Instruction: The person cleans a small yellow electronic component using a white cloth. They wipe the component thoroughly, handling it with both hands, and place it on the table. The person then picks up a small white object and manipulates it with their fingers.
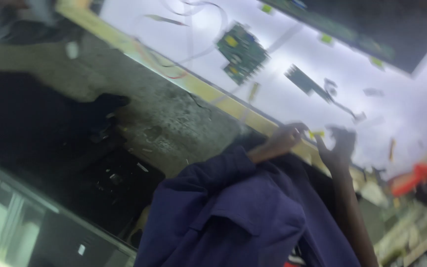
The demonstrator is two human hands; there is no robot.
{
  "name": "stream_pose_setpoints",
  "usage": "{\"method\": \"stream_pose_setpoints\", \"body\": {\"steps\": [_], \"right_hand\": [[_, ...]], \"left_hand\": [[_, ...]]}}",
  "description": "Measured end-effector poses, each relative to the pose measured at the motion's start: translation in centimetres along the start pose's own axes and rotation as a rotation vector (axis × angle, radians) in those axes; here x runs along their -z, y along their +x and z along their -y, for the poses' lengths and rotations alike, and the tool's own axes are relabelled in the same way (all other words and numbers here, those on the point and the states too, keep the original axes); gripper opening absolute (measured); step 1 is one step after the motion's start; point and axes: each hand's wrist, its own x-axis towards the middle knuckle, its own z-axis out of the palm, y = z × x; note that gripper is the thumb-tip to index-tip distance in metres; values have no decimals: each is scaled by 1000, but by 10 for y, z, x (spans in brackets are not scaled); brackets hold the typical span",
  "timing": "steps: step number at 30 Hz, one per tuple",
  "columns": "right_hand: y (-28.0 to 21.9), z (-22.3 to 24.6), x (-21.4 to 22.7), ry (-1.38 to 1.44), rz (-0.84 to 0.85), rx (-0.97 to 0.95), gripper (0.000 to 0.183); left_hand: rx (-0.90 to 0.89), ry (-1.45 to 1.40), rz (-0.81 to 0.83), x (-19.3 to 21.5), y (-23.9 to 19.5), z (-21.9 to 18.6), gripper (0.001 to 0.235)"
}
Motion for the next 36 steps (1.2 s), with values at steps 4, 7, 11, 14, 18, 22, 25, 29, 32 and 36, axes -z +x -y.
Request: {"method": "stream_pose_setpoints", "body": {"steps": [4, 7, 11, 14, 18, 22, 25, 29, 32, 36], "right_hand": [[3, 29, 26, -4, 61, -130, 31], [15, 24, 20, 75, 129, -216, 28], [13, 25, 20, 48, 170, -254, 32], [11, 28, 20, 37, 182, -261, 29], [11, 33, 24, 3, 136, -283, 29], [8, 46, 28, -55, 125, -441, 40], [10, 54, 25, -77, 138, -508, 41], [13, 60, 21, -46, 158, -617, 35], [18, 68, 25, -7, 134, -629, 35], [23, 77, 26, 69, 79, -613, 29]], "left_hand": [[114, 142, 223, 12, -15, -5, 26], [117, 111, 221, 29, -3, -26, 25], [155, 79, 236, 37, 2, -48, 25], [161, 88, 243, 36, 3, -45, 25], [176, 98, 254, 38, 5, -52, 24], [176, 106, 280, 42, 7, -62, 25], [182, 118, 278, 42, 8, -63, 25], [177, 133, 284, 43, 8, -70, 25], [167, 131, 285, 43, 8, -70, 24], [161, 128, 290, 43, 8, -70, 24]]}}
